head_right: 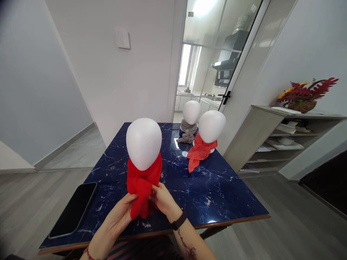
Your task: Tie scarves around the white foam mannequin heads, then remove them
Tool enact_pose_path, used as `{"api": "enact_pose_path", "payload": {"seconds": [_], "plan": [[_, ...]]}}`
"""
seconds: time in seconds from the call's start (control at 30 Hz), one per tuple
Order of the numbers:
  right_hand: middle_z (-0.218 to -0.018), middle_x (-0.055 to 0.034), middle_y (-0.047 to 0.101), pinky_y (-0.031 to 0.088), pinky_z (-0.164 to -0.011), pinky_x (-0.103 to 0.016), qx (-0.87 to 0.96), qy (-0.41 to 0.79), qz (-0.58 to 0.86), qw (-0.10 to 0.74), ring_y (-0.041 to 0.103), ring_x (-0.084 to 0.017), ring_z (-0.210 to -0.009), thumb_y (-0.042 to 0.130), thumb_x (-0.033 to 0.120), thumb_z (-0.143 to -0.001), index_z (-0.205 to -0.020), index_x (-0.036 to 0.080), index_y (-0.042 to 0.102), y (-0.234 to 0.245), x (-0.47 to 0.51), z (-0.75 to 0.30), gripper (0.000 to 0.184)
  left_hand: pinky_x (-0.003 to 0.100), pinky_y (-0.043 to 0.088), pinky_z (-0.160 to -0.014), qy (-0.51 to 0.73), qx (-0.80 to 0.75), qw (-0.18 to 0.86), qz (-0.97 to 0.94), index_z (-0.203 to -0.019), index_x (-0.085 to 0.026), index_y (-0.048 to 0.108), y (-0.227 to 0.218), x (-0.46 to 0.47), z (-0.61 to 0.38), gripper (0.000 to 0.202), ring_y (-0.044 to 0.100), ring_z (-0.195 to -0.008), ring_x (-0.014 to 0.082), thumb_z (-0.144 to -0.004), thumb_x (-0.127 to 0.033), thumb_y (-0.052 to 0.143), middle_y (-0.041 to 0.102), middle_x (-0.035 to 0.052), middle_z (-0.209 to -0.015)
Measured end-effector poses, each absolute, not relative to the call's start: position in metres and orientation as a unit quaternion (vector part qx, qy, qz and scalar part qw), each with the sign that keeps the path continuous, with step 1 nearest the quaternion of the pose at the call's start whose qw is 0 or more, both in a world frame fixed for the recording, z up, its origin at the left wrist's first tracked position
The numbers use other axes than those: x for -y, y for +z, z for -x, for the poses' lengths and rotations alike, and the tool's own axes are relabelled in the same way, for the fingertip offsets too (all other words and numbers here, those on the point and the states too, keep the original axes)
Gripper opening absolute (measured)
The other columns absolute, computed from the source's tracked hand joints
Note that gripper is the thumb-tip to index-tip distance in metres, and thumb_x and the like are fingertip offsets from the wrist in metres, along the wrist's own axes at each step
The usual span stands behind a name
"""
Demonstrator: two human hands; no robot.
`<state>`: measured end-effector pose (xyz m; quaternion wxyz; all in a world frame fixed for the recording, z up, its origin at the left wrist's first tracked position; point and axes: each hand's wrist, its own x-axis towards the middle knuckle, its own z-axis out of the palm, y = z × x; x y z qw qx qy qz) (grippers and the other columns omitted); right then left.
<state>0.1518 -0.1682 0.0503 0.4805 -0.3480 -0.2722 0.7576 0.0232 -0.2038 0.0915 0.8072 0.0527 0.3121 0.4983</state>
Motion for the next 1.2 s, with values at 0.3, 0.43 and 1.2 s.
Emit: {"api": "enact_pose_path", "payload": {"seconds": [0.3,0.43,1.2], "plan": [[-0.079,-0.0066,0.071,0.05,-0.073,-0.029,0.162,0.853,0.289,0.402,0.067,-0.019,-0.078,0.058,0.057,-0.077,-0.088,0.013,0.066,0.062,0.172,-0.154,0.046,0.04,0.047,-0.097,0.484,-0.305,0.817,-0.065,-0.117,-0.013,0.059,0.102,0.217,-0.038,0.036,0.061,-0.108,0.0264,-0.084,-0.028,0.052,0.066,0.0123,-0.113],[-0.083,-0.0059,0.071,0.05,-0.077,-0.029,0.23,0.824,0.309,0.416,0.067,-0.018,-0.081,0.068,0.049,-0.073,-0.089,0.014,0.065,0.067,0.169,-0.161,0.039,0.041,0.039,-0.103,0.455,-0.324,0.809,-0.185,-0.117,-0.017,0.06,0.089,0.231,-0.042,0.043,0.054,-0.117,0.026,-0.075,-0.019,0.055,0.064,0.0083,-0.119],[-0.057,0.0036,0.059,0.048,-0.057,-0.02,0.208,0.841,0.276,0.415,0.056,-0.007,-0.05,0.073,0.016,-0.065,-0.081,0.014,0.058,0.059,0.163,-0.163,0.023,0.027,0.05,-0.074,0.428,-0.448,0.698,-0.359,-0.094,-0.013,0.067,0.072,0.187,-0.024,0.035,0.066,-0.075,0.018,-0.071,-0.04,0.072,0.073,0.0084,-0.085]]}}
